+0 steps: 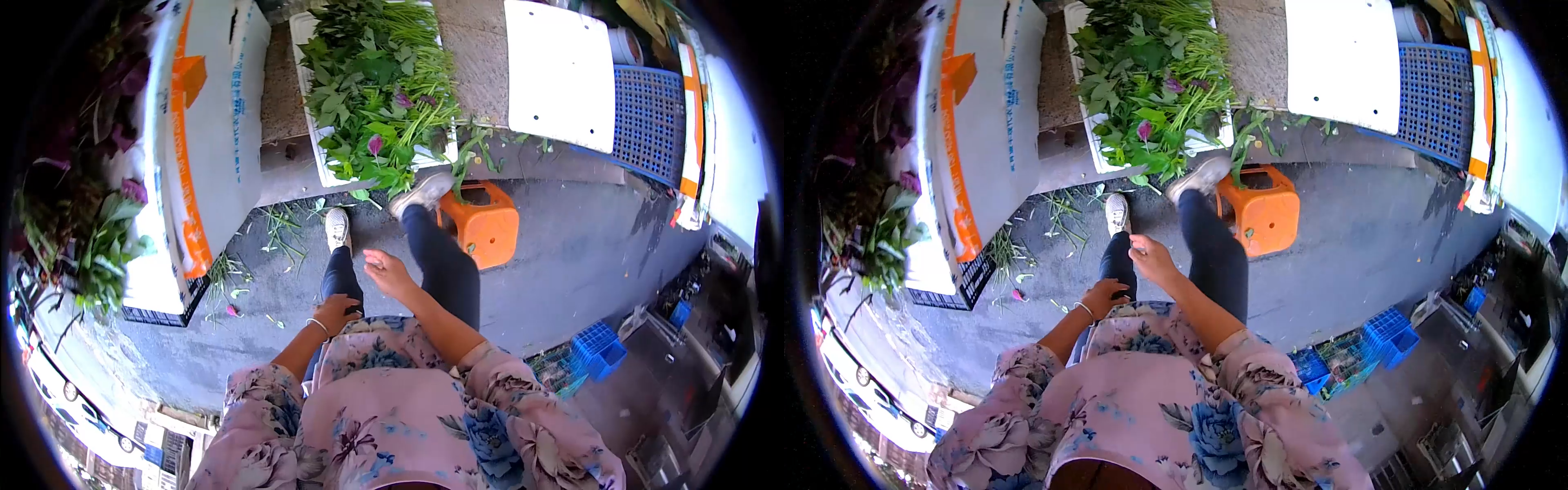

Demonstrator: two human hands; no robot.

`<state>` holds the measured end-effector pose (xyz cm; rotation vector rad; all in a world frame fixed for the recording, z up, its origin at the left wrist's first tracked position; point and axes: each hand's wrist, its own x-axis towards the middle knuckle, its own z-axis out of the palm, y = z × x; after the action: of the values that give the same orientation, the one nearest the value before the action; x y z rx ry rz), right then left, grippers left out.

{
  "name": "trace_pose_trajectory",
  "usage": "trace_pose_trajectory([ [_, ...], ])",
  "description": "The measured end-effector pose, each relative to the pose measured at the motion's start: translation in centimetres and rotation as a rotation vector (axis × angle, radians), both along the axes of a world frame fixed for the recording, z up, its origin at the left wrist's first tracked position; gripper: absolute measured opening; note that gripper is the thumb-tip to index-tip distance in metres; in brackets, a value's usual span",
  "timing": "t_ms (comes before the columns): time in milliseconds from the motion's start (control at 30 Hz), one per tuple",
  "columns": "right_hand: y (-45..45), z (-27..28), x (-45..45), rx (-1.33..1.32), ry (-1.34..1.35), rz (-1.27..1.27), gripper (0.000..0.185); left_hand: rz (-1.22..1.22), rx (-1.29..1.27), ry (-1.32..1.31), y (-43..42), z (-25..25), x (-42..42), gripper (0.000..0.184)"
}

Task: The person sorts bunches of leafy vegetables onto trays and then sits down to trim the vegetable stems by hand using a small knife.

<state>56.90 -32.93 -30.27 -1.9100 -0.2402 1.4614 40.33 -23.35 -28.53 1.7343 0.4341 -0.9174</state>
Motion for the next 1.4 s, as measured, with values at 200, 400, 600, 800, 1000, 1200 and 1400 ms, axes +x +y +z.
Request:
trace_pose_trajectory([
  [200, -1.6, -0.6, 5.0, 0.006, 0.022, 0.12, 0.034, -0.14, 0.17, 0.102, -2.0, 3.0, 4.2, 0.031],
  [400, -2.6, -5.5, 14.4, -0.266, -0.133, 0.634, 0.04, 0.602, 0.129, 0.301, -4.4, -0.3, 7.4, 0.047],
  [600, -6.5, -13.0, 24.4, -0.807, -0.094, 1.408, 0.055, 0.932, 0.325, 0.422, -7.4, -7.9, 9.8, 0.059],
  [800, -19.0, -21.9, 26.2, -0.806, -0.606, 1.507, 0.093, 0.883, 0.455, 0.688, -7.0, -10.7, 11.0, 0.031],
  [1000, -18.3, -23.3, 22.1, -0.275, 0.177, 1.121, 0.086, 1.029, 0.597, 0.616, -6.5, -11.6, 7.5, 0.025],
  [1200, -12.8, -22.3, 14.2, -0.209, 0.058, 1.251, 0.087, 1.259, 0.63, 0.569, -5.2, -13.4, 4.9, 0.024],
  [1400, -14.2, -23.0, 13.3, -0.319, -0.083, 1.355, 0.098, 1.29, 0.809, 0.459, -4.8, -15.5, 3.4, 0.02],
])
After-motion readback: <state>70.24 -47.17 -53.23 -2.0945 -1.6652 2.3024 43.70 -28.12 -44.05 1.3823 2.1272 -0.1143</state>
